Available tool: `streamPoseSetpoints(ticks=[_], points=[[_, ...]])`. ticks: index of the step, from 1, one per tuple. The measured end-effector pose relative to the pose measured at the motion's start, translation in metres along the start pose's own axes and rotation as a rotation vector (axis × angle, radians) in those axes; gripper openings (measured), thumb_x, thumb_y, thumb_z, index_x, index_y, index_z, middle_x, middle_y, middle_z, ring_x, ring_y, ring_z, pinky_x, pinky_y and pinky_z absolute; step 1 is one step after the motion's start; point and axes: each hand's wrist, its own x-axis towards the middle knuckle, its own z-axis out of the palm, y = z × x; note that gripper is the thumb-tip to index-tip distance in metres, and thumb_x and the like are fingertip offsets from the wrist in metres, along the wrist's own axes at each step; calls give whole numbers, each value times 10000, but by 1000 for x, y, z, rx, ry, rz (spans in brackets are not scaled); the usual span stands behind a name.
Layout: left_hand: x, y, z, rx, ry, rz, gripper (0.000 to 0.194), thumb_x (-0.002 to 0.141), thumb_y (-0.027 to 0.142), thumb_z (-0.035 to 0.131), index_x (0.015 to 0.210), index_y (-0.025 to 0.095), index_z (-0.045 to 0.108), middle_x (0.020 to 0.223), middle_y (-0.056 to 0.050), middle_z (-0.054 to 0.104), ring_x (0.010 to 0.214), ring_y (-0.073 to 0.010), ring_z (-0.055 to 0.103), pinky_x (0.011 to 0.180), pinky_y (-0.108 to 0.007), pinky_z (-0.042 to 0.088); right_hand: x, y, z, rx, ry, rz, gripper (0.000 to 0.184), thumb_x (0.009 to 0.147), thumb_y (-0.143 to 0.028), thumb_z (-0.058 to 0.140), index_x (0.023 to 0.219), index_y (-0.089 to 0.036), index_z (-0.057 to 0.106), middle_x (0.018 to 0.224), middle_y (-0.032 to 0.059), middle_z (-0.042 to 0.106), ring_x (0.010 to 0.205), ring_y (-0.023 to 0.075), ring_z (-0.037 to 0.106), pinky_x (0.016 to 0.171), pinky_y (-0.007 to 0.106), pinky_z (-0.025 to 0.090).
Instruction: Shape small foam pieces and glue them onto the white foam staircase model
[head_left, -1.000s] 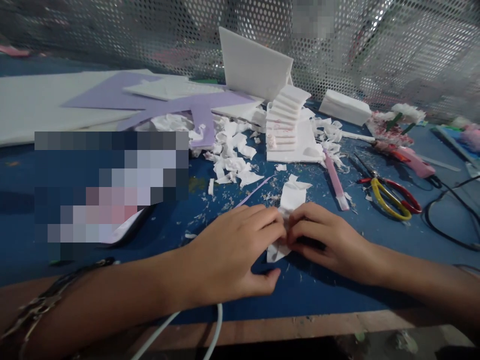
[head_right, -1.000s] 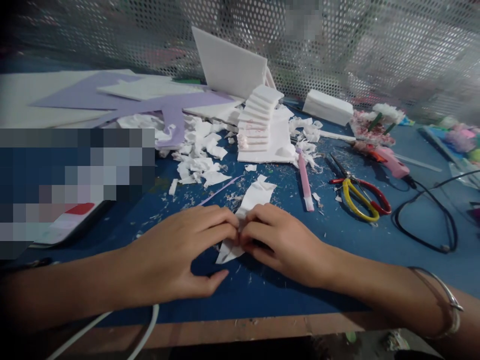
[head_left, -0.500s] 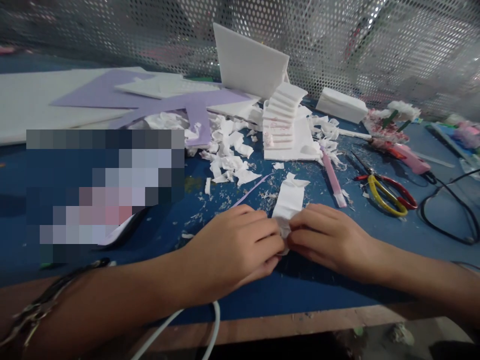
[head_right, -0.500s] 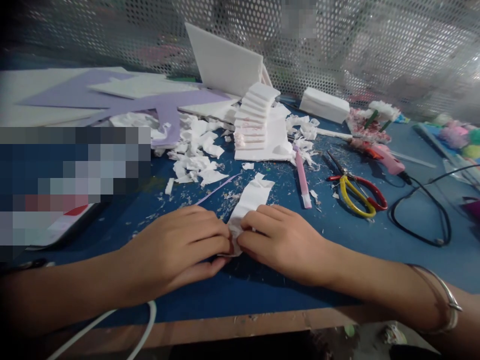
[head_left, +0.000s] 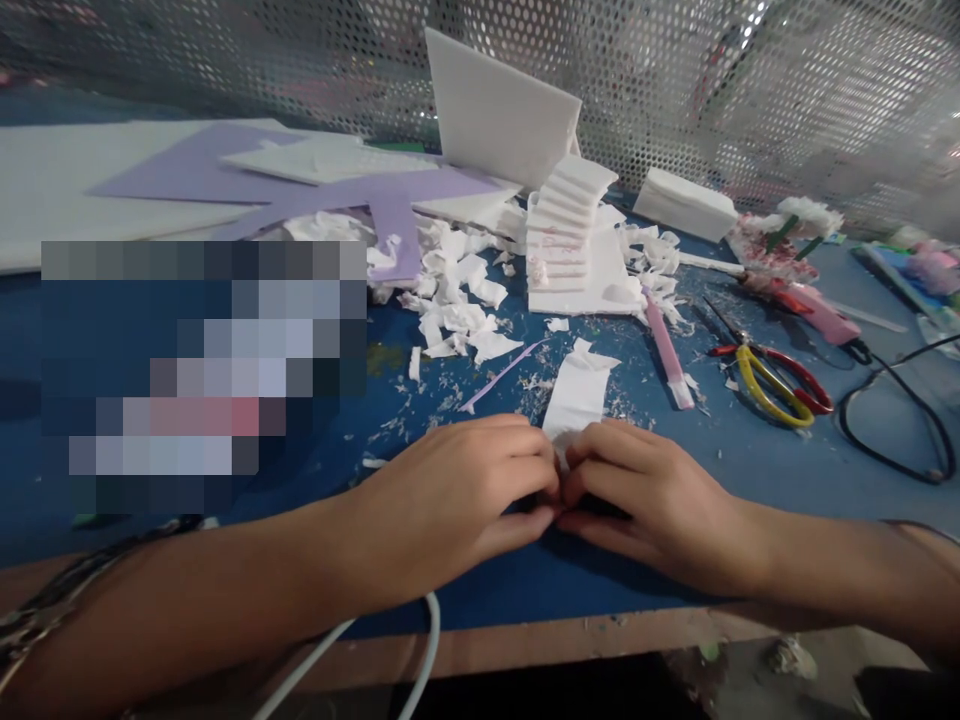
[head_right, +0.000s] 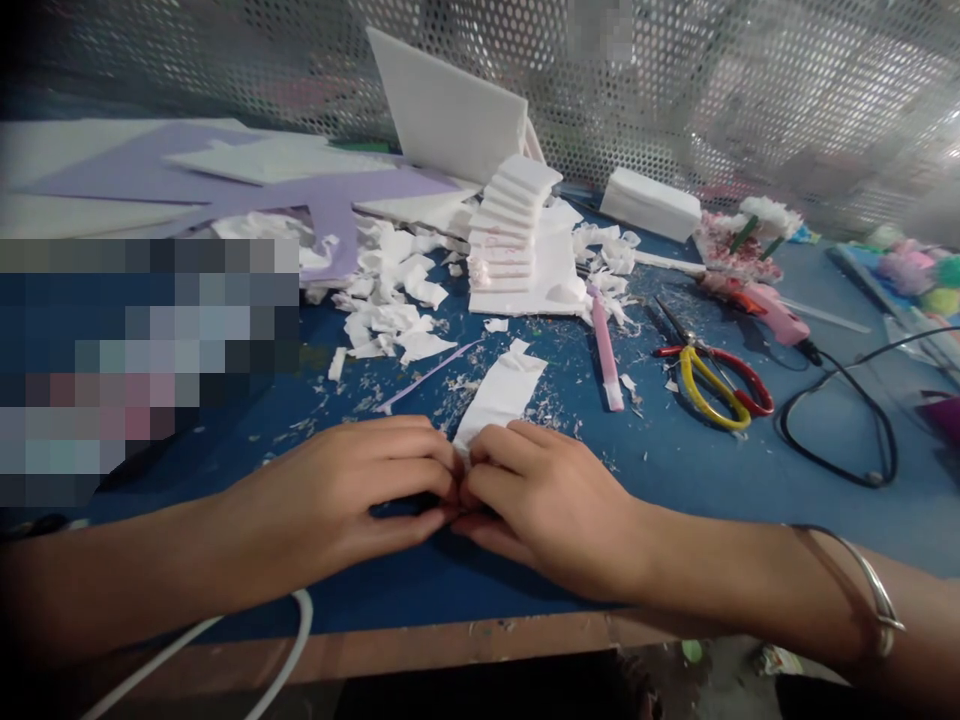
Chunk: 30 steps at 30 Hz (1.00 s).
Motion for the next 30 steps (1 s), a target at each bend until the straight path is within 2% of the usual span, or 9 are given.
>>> streamPoseSetpoints(ticks=[6, 11, 16, 19, 24, 28, 30], points=[[0, 4, 2, 49, 27, -113, 127, 801, 200, 485, 756, 158, 596, 859, -39, 567, 784, -165, 547, 670, -279, 431, -1, 0, 0, 122, -32, 117, 147, 838, -230, 474, 798, -142, 585, 886, 50, 523, 786, 102, 508, 709, 209, 436], [1, 5, 3, 114, 46, -85, 99, 779, 161, 497, 739, 138, 584, 835, -47, 562, 751, -171, 546, 657, -290, 428, 0, 1, 1, 161, -26, 159, 84, 810, -204, 501, 757, -148, 536, 850, 32, 500, 756, 93, 486, 667, 194, 421], [2, 4, 4, 101, 60, -77, 59, 760, 141, 509, 753, 153, 567, 828, -26, 549, 751, -154, 532, 665, -276, 403, 1, 1, 0, 184, -20, 134, 22, 805, -145, 498, 784, -149, 490, 847, 18, 501, 743, 77, 470, 669, 183, 409], [3, 4, 4, 109, 60, -107, 42, 736, 145, 507, 767, 164, 529, 786, -1, 534, 712, -142, 508, 643, -277, 377, 0, 1, -2, 156, -50, 111, 69, 825, -122, 449, 811, -159, 506, 873, 21, 499, 768, 82, 474, 692, 193, 411], [4, 6, 3, 143, 75, -101, 145, 687, 118, 506, 819, 177, 490, 784, 23, 535, 706, -133, 500, 653, -283, 352, -4, 2, -6, 111, -64, 98, 110, 845, -197, 458, 873, -168, 561, 922, 39, 506, 820, 103, 497, 738, 221, 432], [3, 8, 6, 184, 150, -30, 280, 696, 99, 484, 969, 155, 458, 859, -3, 551, 783, -147, 516, 701, -291, 364, -6, 3, -7, 11, -28, 45, 137, 844, -192, 464, 813, -148, 590, 873, 50, 525, 736, 98, 504, 657, 213, 449], [2, 8, 7, 200, 148, 12, 217, 718, 146, 495, 934, 146, 477, 871, -19, 555, 803, -162, 517, 719, -304, 368, -7, 3, -7, -96, -3, -31, 184, 850, -170, 437, 758, -139, 592, 823, 56, 532, 696, 105, 491, 608, 221, 443]])
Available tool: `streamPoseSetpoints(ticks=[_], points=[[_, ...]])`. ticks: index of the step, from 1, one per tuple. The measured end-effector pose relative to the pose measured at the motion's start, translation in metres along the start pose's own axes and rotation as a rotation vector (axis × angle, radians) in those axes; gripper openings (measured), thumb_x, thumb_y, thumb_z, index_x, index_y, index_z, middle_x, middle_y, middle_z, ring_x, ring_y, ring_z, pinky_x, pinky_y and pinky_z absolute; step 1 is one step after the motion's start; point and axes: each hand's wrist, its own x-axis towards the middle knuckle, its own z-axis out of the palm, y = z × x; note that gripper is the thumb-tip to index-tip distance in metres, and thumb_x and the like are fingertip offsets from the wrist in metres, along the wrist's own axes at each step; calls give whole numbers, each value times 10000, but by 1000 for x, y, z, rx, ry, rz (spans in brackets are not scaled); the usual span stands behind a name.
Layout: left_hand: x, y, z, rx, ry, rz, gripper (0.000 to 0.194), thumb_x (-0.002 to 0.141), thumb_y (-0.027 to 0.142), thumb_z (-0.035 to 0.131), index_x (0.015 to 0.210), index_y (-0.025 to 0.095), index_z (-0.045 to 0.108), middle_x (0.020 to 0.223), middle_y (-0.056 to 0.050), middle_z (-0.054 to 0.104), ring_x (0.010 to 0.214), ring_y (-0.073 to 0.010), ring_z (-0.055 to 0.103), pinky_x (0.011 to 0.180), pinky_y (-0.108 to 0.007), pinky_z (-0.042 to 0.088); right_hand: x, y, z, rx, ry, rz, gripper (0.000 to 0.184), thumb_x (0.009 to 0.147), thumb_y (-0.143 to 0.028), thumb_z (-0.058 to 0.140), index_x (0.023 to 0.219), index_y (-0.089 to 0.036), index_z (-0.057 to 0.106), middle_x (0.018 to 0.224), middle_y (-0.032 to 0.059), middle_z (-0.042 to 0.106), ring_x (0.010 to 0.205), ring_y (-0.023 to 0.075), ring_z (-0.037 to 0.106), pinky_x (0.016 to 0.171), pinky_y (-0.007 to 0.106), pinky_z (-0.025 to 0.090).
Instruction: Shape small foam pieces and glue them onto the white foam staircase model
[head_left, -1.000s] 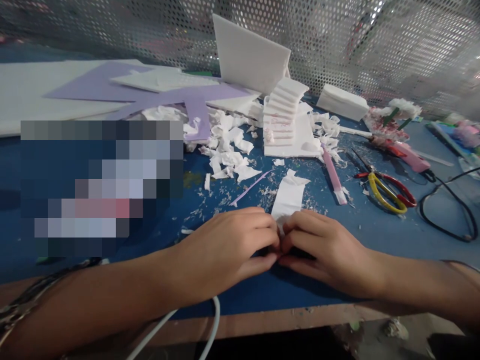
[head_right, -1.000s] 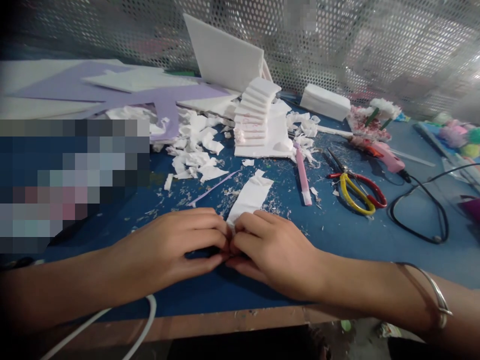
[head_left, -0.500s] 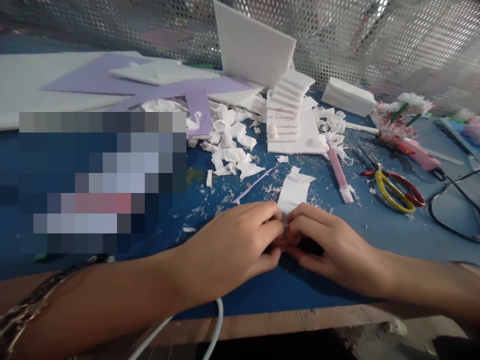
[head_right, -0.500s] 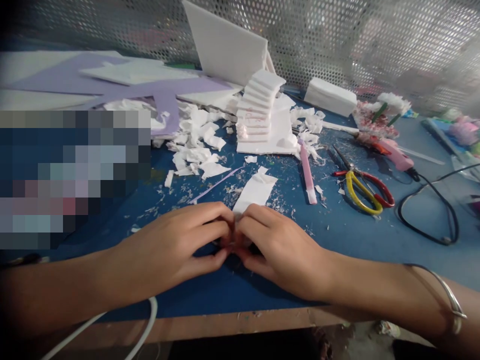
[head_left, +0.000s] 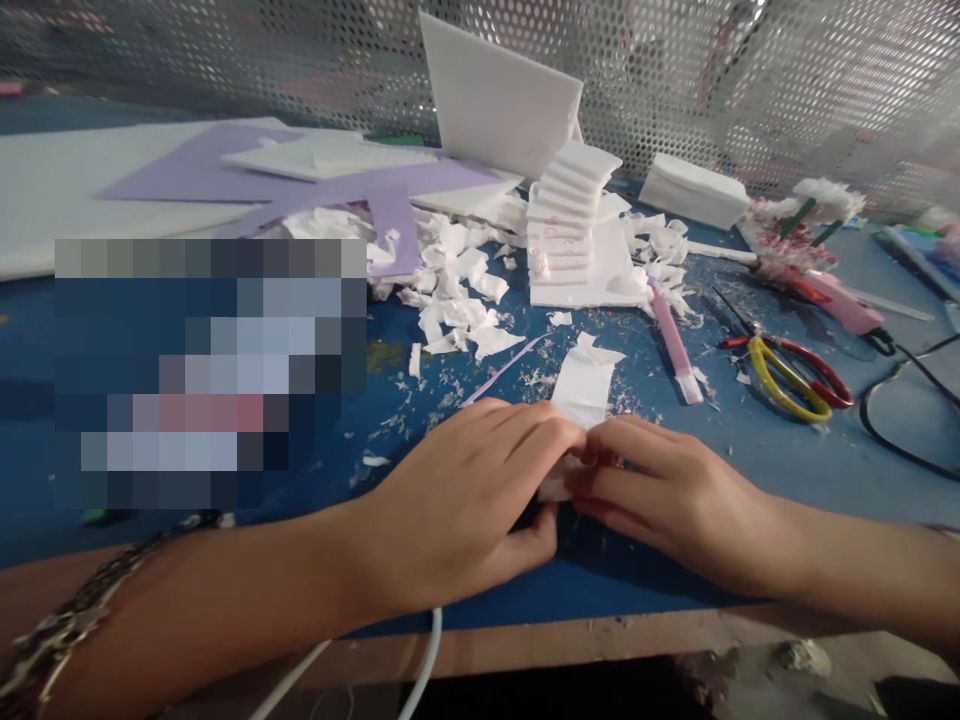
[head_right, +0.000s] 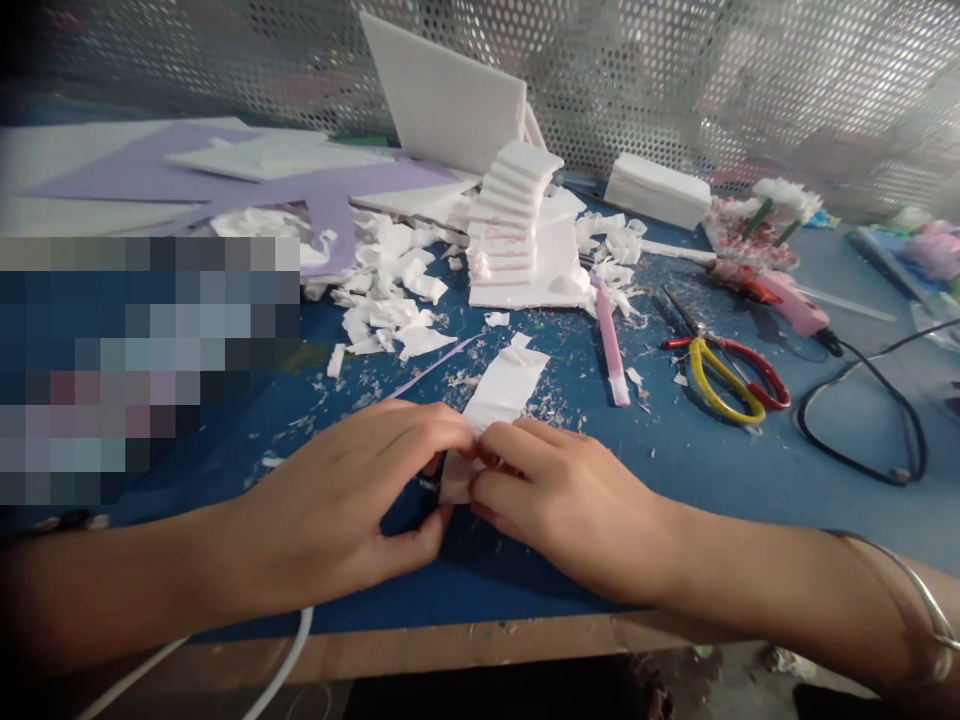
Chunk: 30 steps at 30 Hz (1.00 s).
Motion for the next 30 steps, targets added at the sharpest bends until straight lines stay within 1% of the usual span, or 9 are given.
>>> streamPoseSetpoints(ticks=[3, 6, 13, 16, 20, 24, 26, 28, 30], points=[[-1, -2, 0, 8, -44, 40, 111, 751, 252, 527, 823, 167, 520, 878, -20, 559, 800, -175, 525, 702, -309, 370, 0, 0, 0, -46, -17, -40, 174, 851, -201, 450, 802, -143, 606, 875, 68, 553, 752, 124, 507, 652, 247, 456], [0, -5, -2, 6, -79, 34, 89, 772, 267, 538, 813, 188, 542, 916, -5, 567, 813, -170, 537, 706, -307, 367, 1, 1, 1, -49, -33, -47, 176, 858, -205, 447, 848, -145, 611, 914, 66, 569, 789, 133, 517, 681, 257, 461], [4, -7, -5, -45, -140, 19, 138, 750, 287, 575, 819, 172, 544, 897, -5, 568, 819, -166, 535, 701, -289, 371, 5, -2, 3, -225, 57, -158, 219, 864, -140, 395, 738, -129, 574, 721, 23, 570, 598, 112, 483, 519, 240, 416], [4, -8, -1, -29, -93, 9, 132, 770, 296, 566, 776, 166, 542, 829, -4, 568, 752, -151, 528, 666, -275, 366, 8, -1, 2, -246, 63, -176, 205, 855, -147, 411, 718, -127, 562, 719, 28, 562, 593, 108, 485, 510, 229, 418], [9, -12, -1, -128, 4, 24, 154, 842, 273, 494, 751, 165, 554, 742, 12, 577, 684, -107, 523, 629, -219, 371, 13, 3, -8, -168, 34, -90, 166, 847, -169, 423, 753, -128, 553, 792, 49, 563, 664, 100, 517, 571, 210, 447], [21, -9, -12, -265, 95, -65, 205, 839, 291, 502, 699, 161, 577, 645, 32, 576, 613, -75, 518, 589, -177, 378, 15, 10, -24, -120, 113, -7, 152, 849, -185, 408, 823, -125, 546, 819, 57, 567, 756, 119, 531, 658, 242, 451], [27, -7, -16, -321, 150, -114, 208, 832, 315, 510, 724, 171, 614, 650, 30, 600, 617, -76, 533, 589, -174, 385, 14, 14, -29, -44, 153, 40, 133, 836, -240, 458, 860, -134, 535, 797, 36, 563, 731, 104, 520, 644, 227, 436], [30, -5, -17, -375, 193, -151, 221, 829, 343, 507, 763, 184, 646, 668, 25, 630, 623, -81, 551, 587, -175, 394, 12, 18, -31, 17, 171, 82, 166, 823, -293, 498, 885, -142, 530, 771, 17, 553, 697, 88, 506, 613, 208, 418], [30, -4, -15, -394, 190, -174, 246, 830, 363, 499, 770, 187, 661, 653, 24, 639, 603, -84, 553, 570, -176, 396, 11, 20, -31, 43, 178, 102, 166, 839, -298, 482, 873, -145, 536, 752, 11, 549, 683, 79, 498, 610, 202, 405]])
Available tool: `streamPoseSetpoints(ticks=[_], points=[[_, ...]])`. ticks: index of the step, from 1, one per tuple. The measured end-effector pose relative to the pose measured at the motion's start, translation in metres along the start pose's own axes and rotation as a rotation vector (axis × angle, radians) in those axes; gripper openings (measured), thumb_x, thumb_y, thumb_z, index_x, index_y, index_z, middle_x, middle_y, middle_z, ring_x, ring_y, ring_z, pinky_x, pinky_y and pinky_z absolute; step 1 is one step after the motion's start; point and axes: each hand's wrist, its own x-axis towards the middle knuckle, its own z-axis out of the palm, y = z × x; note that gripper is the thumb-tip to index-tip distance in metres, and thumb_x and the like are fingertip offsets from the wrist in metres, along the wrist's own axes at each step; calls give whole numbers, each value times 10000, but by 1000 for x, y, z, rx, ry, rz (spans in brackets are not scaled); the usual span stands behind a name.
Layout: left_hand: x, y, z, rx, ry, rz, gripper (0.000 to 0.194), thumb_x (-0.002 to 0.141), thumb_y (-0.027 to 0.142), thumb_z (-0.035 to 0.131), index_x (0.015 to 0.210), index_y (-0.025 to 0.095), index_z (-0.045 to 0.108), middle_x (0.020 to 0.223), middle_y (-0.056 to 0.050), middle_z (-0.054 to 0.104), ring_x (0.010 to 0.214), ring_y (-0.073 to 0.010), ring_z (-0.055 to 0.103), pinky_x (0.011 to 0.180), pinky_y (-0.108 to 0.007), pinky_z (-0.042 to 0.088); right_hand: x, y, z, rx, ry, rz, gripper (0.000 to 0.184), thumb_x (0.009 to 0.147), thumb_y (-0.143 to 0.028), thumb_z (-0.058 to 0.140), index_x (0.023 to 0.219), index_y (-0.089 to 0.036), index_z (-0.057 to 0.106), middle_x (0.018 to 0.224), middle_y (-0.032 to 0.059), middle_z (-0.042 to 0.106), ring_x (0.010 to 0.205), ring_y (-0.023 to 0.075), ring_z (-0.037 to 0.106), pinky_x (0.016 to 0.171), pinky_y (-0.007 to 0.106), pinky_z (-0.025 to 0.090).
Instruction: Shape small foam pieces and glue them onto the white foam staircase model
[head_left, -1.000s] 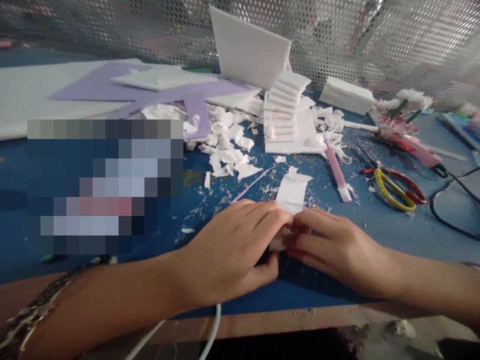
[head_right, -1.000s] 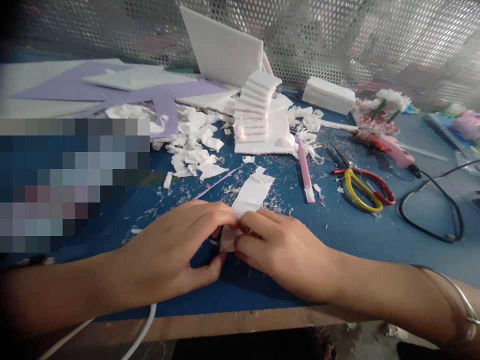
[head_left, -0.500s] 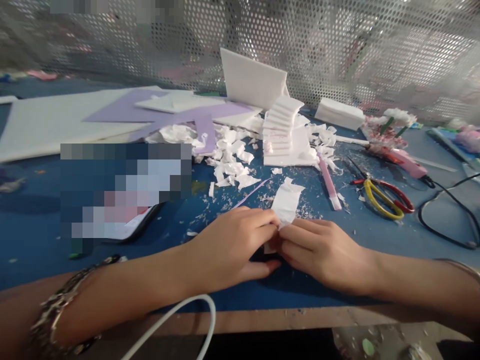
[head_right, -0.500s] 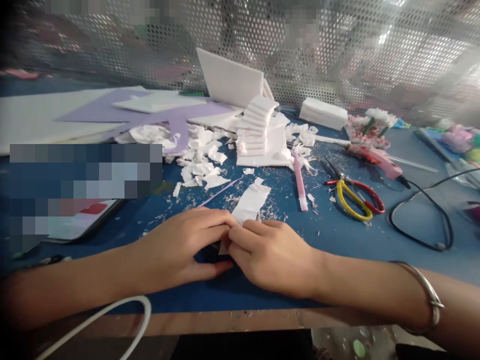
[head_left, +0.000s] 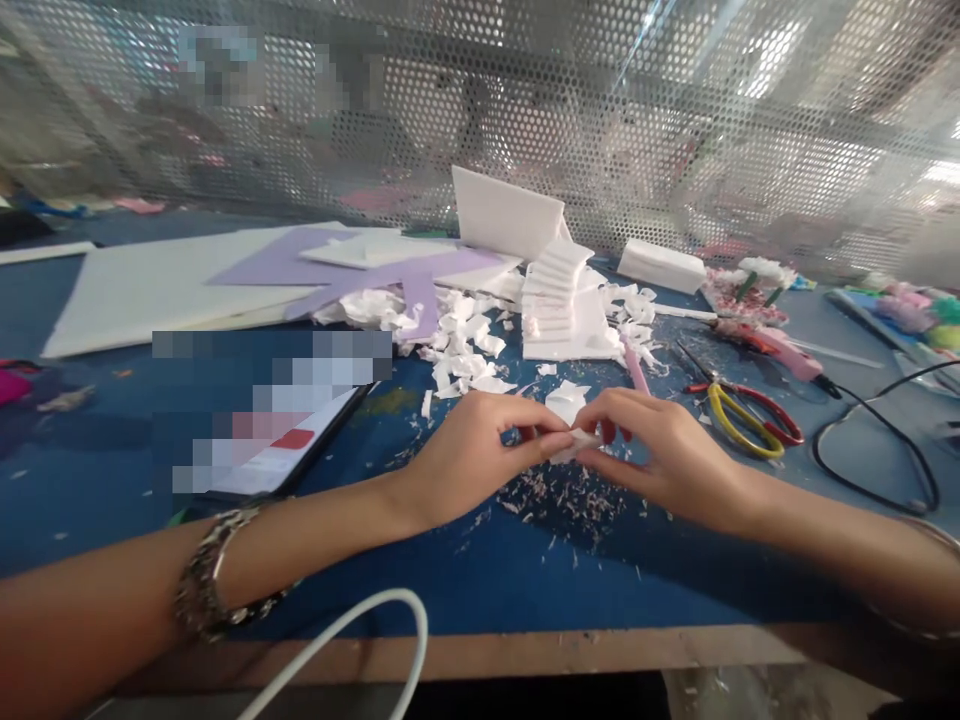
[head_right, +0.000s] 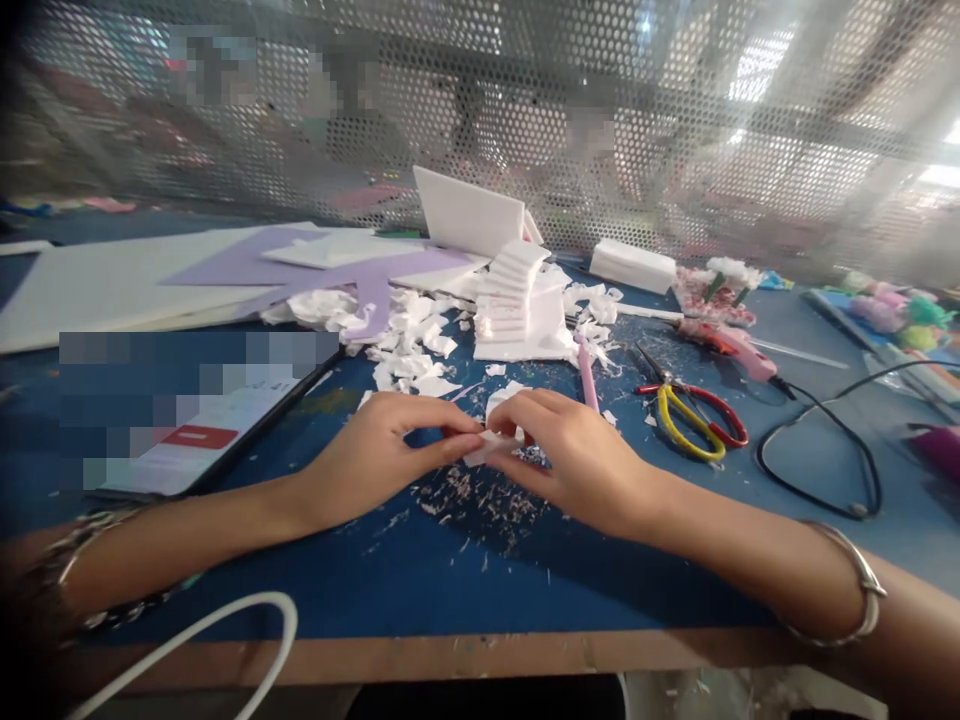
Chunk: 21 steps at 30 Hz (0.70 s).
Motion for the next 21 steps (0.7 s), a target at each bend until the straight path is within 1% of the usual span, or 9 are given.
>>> streamPoseSetpoints(ticks=[2, 4, 8, 11, 15, 18, 21], points=[[-1, -1, 2, 33, -28, -2, 274, 844, 361, 474, 767, 180, 665, 637, 20, 637, 588, -85, 550, 561, -180, 391, -1, 1, 2, 6, 6, 7, 160, 859, -272, 451, 837, -146, 547, 738, 10, 551, 685, 77, 494, 634, 207, 398], [-1, -4, 3, 103, -60, 26, 300, 856, 363, 449, 768, 174, 666, 647, 12, 641, 598, -91, 554, 573, -192, 388, -1, 1, 3, 6, -3, 10, 166, 864, -245, 438, 805, -146, 557, 720, 6, 551, 680, 76, 489, 638, 206, 387], [1, -6, 3, 186, -66, 98, 284, 835, 393, 478, 792, 183, 664, 726, 6, 657, 681, -106, 569, 648, -211, 395, 1, -3, 6, -29, -39, 4, 165, 854, -210, 430, 787, -140, 563, 693, 3, 542, 652, 75, 477, 622, 206, 369], [0, -6, 4, 138, -40, 89, 243, 823, 362, 505, 769, 177, 652, 695, 18, 635, 666, -95, 561, 634, -190, 398, 2, -6, 7, -92, -6, -10, 186, 860, -211, 411, 765, -135, 552, 683, 8, 539, 642, 80, 472, 625, 220, 361], [-5, -5, 6, 47, 6, 21, 210, 815, 328, 518, 769, 173, 652, 698, 20, 650, 656, -95, 578, 618, -179, 413, 2, -10, 9, -114, 57, -11, 174, 859, -230, 419, 773, -143, 544, 703, 11, 553, 654, 85, 471, 634, 223, 365], [-8, -6, 6, -36, 29, 3, 233, 824, 331, 502, 752, 179, 663, 726, 16, 678, 697, -104, 607, 665, -184, 438, 0, -10, 13, -92, 158, 52, 135, 829, -270, 479, 785, -153, 530, 752, 16, 579, 737, 106, 501, 742, 270, 376], [-9, -7, 6, -60, 86, -17, 243, 822, 356, 498, 786, 187, 669, 750, 9, 686, 690, -106, 610, 657, -191, 456, -2, -9, 16, -12, 197, 110, 142, 828, -296, 484, 786, -167, 526, 765, 8, 590, 751, 108, 520, 761, 287, 375]])
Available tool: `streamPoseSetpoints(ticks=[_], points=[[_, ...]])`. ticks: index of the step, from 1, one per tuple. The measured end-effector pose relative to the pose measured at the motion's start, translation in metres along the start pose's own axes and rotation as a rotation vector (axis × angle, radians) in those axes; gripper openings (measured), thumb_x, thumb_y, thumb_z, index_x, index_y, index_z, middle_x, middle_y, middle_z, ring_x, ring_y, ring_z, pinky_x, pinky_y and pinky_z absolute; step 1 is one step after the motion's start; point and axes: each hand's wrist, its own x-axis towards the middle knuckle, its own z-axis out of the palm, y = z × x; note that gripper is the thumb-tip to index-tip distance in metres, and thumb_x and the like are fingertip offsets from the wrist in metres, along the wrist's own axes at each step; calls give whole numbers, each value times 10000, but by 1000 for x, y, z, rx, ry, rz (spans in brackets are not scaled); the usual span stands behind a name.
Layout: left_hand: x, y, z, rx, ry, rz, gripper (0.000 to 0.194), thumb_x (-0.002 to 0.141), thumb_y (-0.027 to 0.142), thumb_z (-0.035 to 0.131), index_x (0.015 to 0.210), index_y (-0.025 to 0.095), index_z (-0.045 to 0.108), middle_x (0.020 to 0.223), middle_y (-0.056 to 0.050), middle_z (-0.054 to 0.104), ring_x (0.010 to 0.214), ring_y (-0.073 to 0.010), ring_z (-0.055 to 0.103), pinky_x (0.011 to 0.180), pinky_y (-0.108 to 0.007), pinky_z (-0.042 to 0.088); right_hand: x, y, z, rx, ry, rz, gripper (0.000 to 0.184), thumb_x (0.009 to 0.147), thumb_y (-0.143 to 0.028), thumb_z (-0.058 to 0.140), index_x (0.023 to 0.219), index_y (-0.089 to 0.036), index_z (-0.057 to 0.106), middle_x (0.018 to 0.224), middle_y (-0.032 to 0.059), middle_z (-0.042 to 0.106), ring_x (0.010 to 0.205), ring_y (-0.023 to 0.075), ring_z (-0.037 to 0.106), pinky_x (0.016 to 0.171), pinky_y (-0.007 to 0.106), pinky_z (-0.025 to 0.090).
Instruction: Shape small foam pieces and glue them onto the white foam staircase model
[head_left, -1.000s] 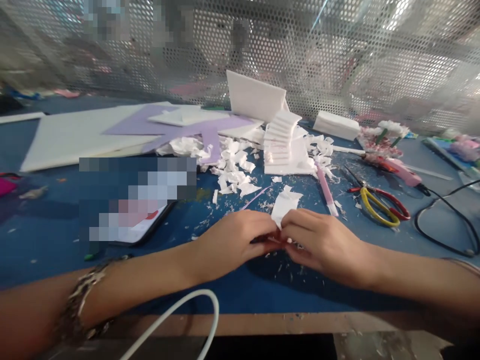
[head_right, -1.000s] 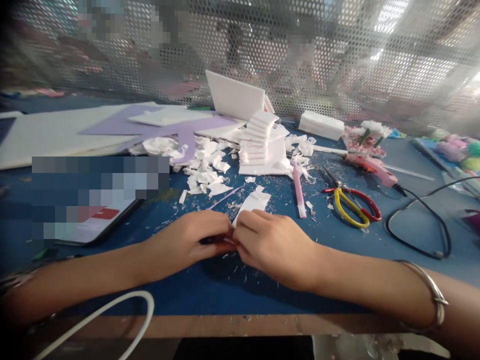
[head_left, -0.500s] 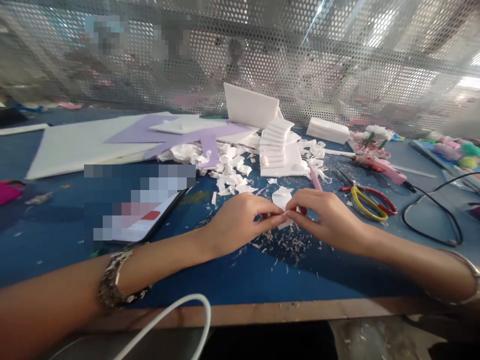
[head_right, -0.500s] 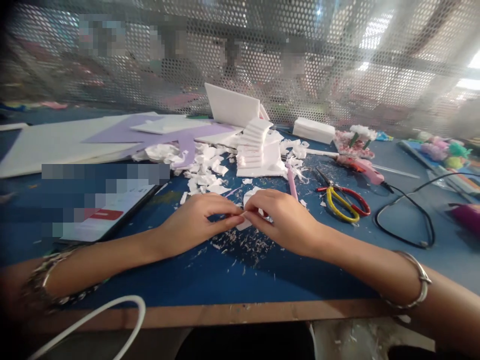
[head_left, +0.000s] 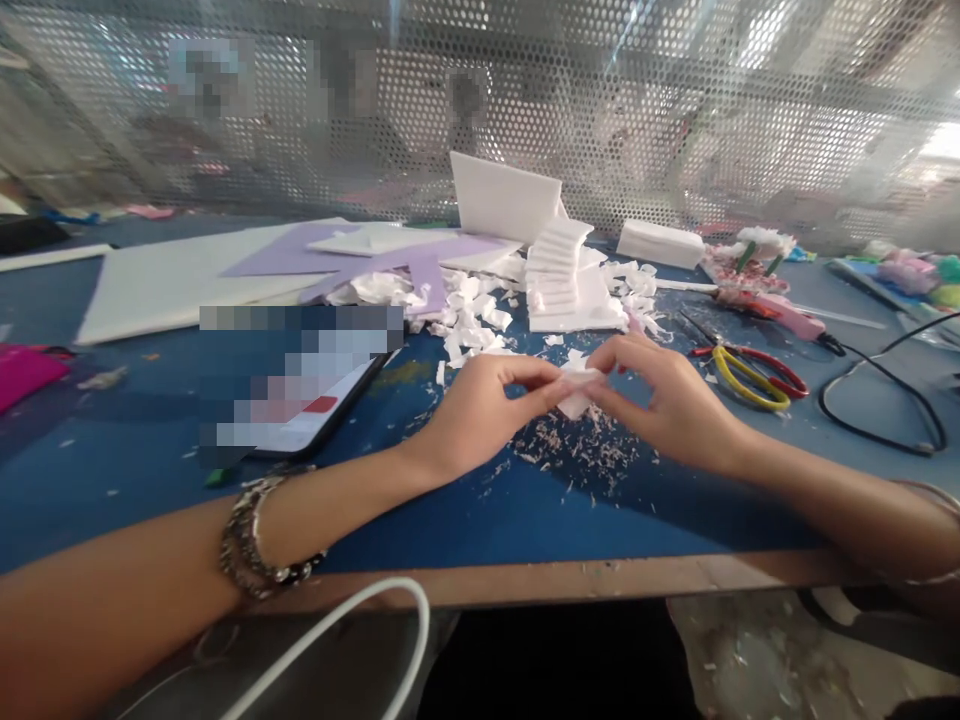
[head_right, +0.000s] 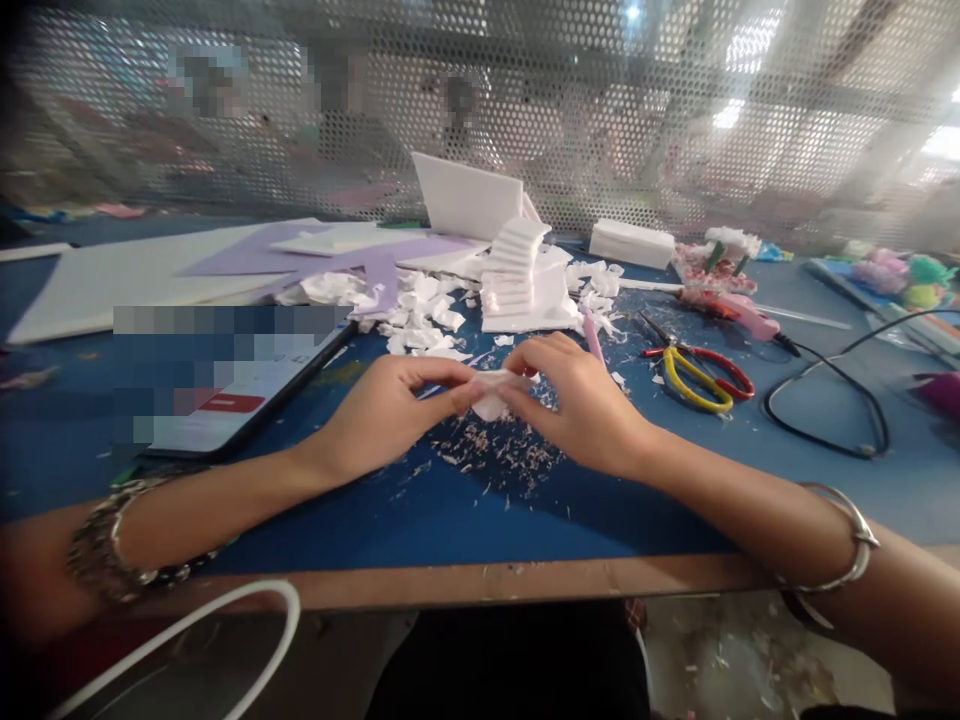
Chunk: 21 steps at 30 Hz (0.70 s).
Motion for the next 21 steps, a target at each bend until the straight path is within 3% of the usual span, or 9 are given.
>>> streamPoseSetpoints(ticks=[4, 8, 14, 21], points=[[0, -1, 1, -9, 29, -24, 255, 805, 376, 512, 861, 171, 652, 788, -11, 682, 689, -111, 609, 642, -197, 475, -1, -2, 1, 65, -8, -10, 154, 850, -262, 439, 760, -164, 517, 696, -18, 571, 648, 69, 502, 727, 258, 378], [1, 0, 1, 1, 7, 3, 257, 809, 370, 512, 773, 163, 661, 753, -4, 679, 693, -105, 598, 647, -187, 464, -1, -3, 1, 61, -40, -1, 89, 819, -210, 455, 765, -158, 502, 691, -13, 557, 634, 67, 488, 617, 216, 382], [0, -1, 3, -30, -25, -25, 273, 810, 377, 513, 790, 163, 681, 746, -1, 688, 686, -117, 606, 608, -191, 450, -6, 0, 2, 125, 53, 34, 191, 791, -296, 539, 940, -189, 487, 790, 1, 566, 720, 91, 540, 699, 269, 434], [0, -3, 5, -26, -21, -10, 270, 812, 374, 507, 818, 171, 685, 751, 2, 686, 673, -116, 597, 578, -192, 441, -6, -3, 2, 148, 36, -5, 157, 814, -272, 516, 917, -167, 568, 839, 19, 611, 740, 88, 550, 711, 249, 446]])
